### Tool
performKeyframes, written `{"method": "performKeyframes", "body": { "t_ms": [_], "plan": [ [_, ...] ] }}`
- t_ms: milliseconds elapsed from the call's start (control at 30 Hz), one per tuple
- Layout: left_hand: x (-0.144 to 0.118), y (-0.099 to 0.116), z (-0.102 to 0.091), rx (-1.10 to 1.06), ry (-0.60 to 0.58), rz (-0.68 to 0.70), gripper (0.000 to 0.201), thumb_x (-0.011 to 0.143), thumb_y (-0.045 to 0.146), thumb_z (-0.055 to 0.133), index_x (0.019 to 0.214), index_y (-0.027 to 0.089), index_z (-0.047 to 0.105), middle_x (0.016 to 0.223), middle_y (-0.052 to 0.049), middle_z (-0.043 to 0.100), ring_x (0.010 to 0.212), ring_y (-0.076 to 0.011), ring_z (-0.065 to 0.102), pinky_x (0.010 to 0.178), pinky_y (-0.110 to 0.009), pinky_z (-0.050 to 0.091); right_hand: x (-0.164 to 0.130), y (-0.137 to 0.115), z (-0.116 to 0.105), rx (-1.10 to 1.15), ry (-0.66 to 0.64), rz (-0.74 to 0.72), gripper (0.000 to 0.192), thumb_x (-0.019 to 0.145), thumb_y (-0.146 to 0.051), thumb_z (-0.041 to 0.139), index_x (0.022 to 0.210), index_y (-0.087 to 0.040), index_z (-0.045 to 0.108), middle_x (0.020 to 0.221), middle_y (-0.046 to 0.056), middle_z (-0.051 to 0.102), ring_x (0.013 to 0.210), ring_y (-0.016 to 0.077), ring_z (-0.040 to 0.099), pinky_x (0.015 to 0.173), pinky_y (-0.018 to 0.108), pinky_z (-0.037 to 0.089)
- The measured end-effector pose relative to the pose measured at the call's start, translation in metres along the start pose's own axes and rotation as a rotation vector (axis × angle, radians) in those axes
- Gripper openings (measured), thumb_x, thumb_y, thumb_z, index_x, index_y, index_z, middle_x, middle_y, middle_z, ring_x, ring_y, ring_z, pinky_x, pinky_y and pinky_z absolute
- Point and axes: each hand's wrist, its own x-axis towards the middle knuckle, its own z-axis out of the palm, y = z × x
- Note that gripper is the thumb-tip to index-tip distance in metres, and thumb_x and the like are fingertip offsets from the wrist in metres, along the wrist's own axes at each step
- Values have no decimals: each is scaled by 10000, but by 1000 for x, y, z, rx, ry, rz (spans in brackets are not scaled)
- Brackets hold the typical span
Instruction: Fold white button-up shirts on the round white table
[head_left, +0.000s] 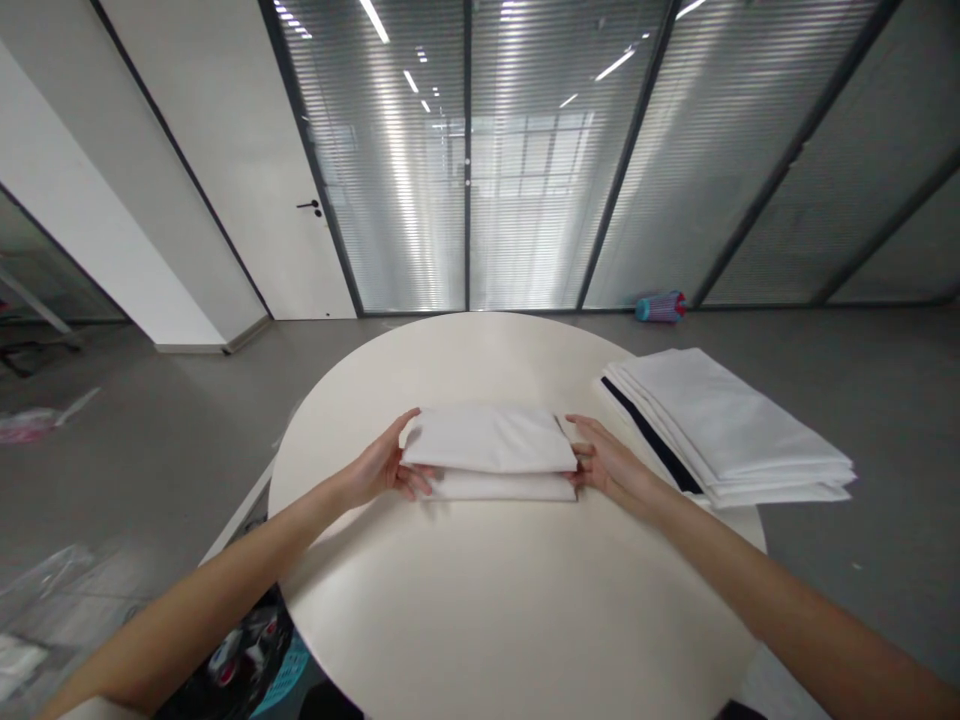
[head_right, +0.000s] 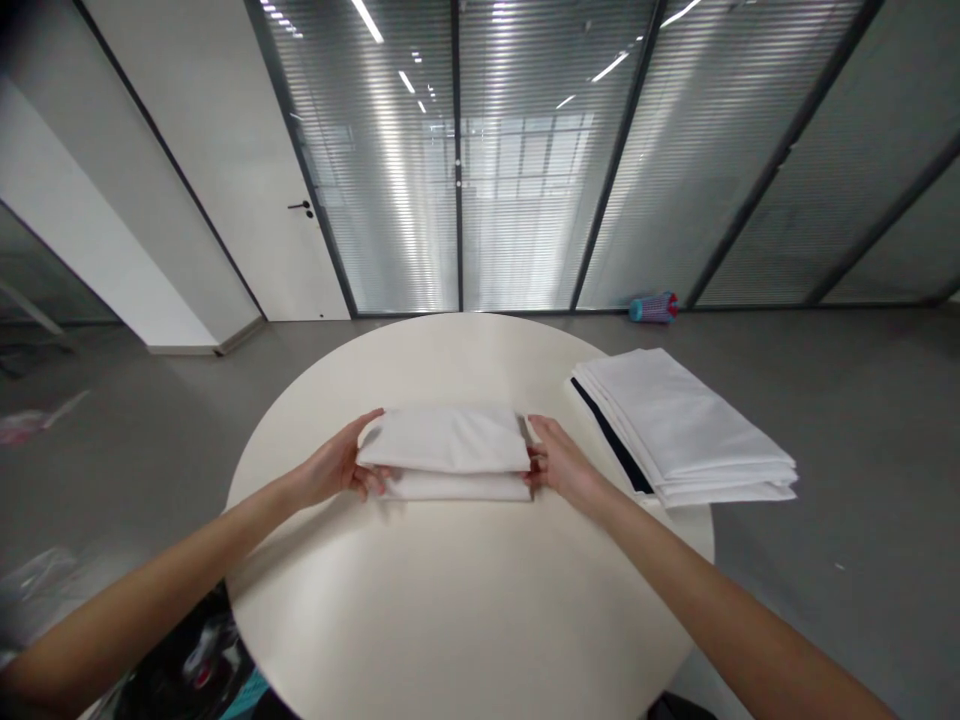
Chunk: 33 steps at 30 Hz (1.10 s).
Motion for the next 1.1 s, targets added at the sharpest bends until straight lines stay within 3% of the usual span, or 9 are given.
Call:
{"method": "performKeyframes", "body": {
  "t_ms": [200,300,400,500,633,767,867,1000,1100],
  "plan": [
    [-1,-10,10,-113,34,43,925,927,358,611,1555,474,-59,1381,-120,555,962,-281,735,815,-485,608,-17,-5,7,-88,-79,19,635,824,-275,636,1393,-291,354,800,-27,585,654,150,636,659,319,579],
    [-3,-21,6,-86,80,120,861,884,216,612,1570,450,149,1525,-64,427,1088,-238,682,912,-458,597,-18,7,1,-190,-126,-111,591,787,-274,608,1348,-250,423,666,-66,527,596,129,568,593,253,510],
    [-5,-30,2,15,67,179,700,864,236,624,1513,367,397,1514,-41,458,1191,-231,613,948,-390,584,-13,23,-6,-408,-134,-248,379,778,-327,561,1136,-202,573,544,-100,357,488,108,417,502,224,393],
    [-4,-37,1,146,81,232,670,875,322,625,1510,332,412,1418,-61,546,1122,-219,632,896,-375,589,-5,33,-6,-554,-72,-350,278,763,-298,519,1006,-193,604,532,-100,306,476,107,365,494,226,342],
    [-3,-37,0,616,268,418,603,836,359,670,1416,240,559,1096,-88,615,894,-206,632,825,-432,570,-6,30,5,-878,28,-430,256,778,-204,504,998,-201,633,574,-56,457,534,128,461,545,239,310],
    [2,-14,5,1237,519,716,266,812,377,720,1015,221,795,1128,-127,534,1084,-297,546,981,-529,464,-16,19,9,-1292,93,-439,314,836,-208,539,1122,-256,659,755,21,608,667,170,571,623,262,325],
    [20,7,20,1378,454,875,267,923,387,598,995,204,778,1326,-143,523,1254,-317,491,1076,-522,395,-19,6,7,-1424,17,-426,342,844,-229,571,1171,-278,655,792,44,631,733,211,601,649,282,362],
    [47,7,44,1496,211,845,564,953,484,533,1451,220,503,1545,-117,417,1459,-350,301,1175,-557,261,-11,-14,24,-1519,65,-689,240,868,-220,558,1030,-231,736,1019,137,641,994,294,592,829,392,443],
    [54,-9,51,1556,165,795,631,981,493,456,1550,242,348,1594,-97,351,1494,-371,220,1195,-599,166,6,-15,55,-1462,113,-841,410,995,-334,389,1278,-195,652,1329,169,571,1247,307,506,1022,451,402]
  ]
}}
